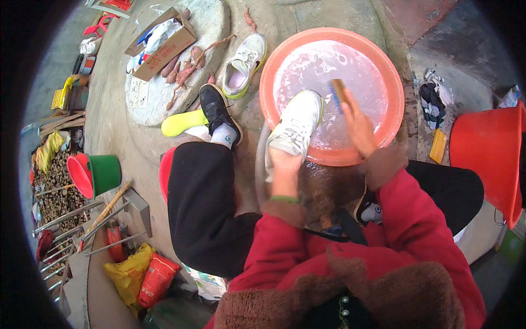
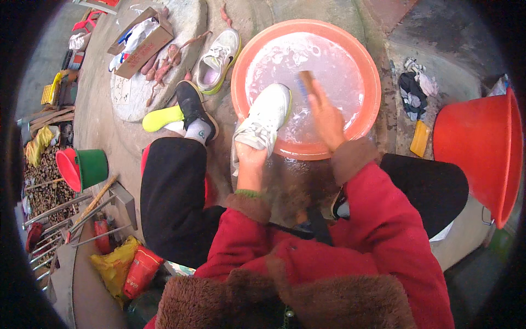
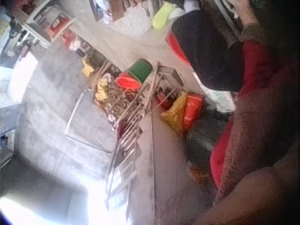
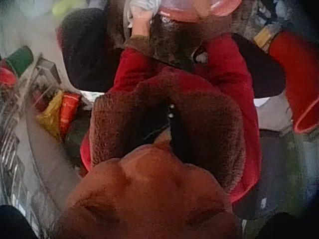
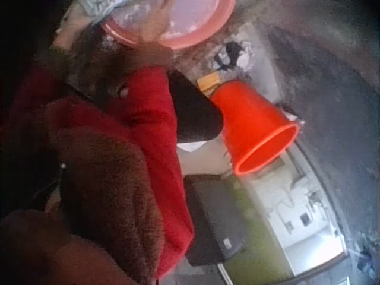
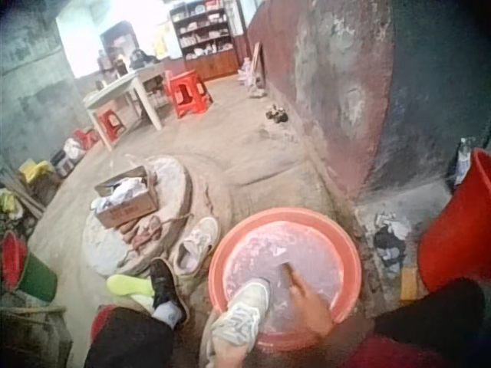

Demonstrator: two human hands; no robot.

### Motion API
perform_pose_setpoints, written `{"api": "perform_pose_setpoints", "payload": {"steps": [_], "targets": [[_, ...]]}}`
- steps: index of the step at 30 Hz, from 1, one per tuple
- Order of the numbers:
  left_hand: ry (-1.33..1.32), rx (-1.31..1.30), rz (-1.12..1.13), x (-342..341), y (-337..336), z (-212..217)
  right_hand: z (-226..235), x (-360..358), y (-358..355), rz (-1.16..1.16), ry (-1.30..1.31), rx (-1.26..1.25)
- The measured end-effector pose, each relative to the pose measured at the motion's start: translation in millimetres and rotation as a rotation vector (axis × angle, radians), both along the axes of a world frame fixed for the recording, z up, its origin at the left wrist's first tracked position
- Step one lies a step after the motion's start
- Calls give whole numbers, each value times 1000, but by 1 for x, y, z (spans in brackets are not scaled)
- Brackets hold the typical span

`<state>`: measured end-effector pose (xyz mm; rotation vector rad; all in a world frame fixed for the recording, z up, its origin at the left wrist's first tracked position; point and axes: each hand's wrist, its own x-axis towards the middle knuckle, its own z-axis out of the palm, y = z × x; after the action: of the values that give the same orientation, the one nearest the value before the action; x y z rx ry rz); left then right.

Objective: The person sits on the ground and washes a white and green sneaker using a brush and soapy water in a pink basin. They scrub the shoe repeatedly, dipping the brush into the water and cleaning different parts of the shoe.

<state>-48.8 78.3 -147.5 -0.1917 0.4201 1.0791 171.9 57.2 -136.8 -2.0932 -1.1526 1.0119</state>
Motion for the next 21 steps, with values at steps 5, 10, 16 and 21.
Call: {"api": "perform_pose_setpoints", "payload": {"steps": [5,10,16,21], "targets": [[24,-26,24,7,2,9,-7,27,-15,61,10,-73],[285,-113,55,16,-2,9,62,-47,-42,350,191,296],[327,35,72,1,-17,-6,103,-89,-38,535,118,46],[217,-40,34,4,-17,-9,98,-91,-43,535,-112,423]]}}
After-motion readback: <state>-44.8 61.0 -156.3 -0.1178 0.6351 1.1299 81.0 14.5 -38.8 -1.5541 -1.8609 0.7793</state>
